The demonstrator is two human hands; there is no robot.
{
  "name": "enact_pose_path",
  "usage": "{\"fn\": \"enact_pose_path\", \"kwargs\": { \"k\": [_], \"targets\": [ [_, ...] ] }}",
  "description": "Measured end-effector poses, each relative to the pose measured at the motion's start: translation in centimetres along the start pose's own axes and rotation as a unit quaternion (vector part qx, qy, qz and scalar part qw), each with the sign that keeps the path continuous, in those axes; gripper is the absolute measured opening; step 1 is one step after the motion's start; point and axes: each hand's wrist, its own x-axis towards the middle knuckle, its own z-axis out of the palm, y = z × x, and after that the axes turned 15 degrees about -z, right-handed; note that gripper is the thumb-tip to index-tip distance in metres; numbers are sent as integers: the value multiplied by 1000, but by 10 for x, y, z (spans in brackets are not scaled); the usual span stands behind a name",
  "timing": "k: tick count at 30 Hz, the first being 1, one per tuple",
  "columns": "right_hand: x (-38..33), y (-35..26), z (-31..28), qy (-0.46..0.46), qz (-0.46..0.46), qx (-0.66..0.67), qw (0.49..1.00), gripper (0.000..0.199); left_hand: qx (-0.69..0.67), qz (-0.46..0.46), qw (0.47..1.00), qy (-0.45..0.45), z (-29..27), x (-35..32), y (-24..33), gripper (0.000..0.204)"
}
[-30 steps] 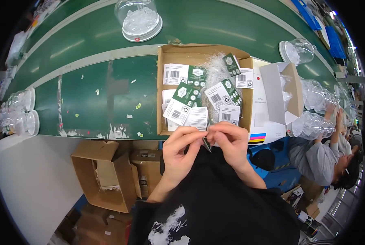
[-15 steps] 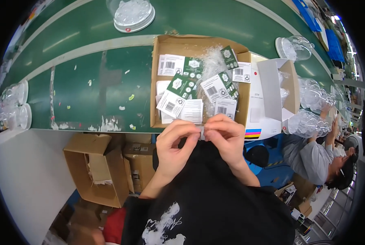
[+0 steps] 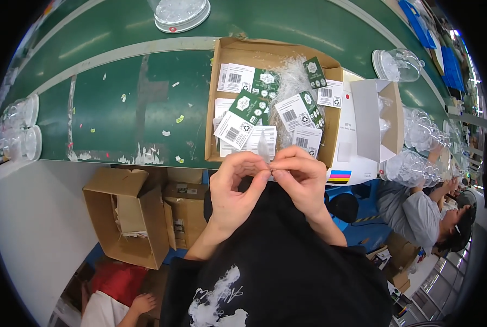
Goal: Labeling small green boxes and organizing light components on a factory assembly line.
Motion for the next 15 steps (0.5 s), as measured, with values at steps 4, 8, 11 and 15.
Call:
{"fn": "enact_pose_path", "kwargs": {
  "k": [4, 8, 11, 15],
  "targets": [
    [2, -1, -3, -8, 8, -4, 1000, 17, 13, -1, 1000, -1, -1, -1, 2, 29],
    [4, -1, -5, -24, -18, -44, 999, 16, 77, 1, 997, -8, -5, -6, 9, 31],
    [6, -3, -5, -39, -48, -78, 995, 15, 81, 5, 997, -10, -6, -6, 9, 31],
    [7, -7, -5, -50, -70, -125, 988, 13, 76, 10, 997, -24, -3, -1, 8, 31]
  ]
}}
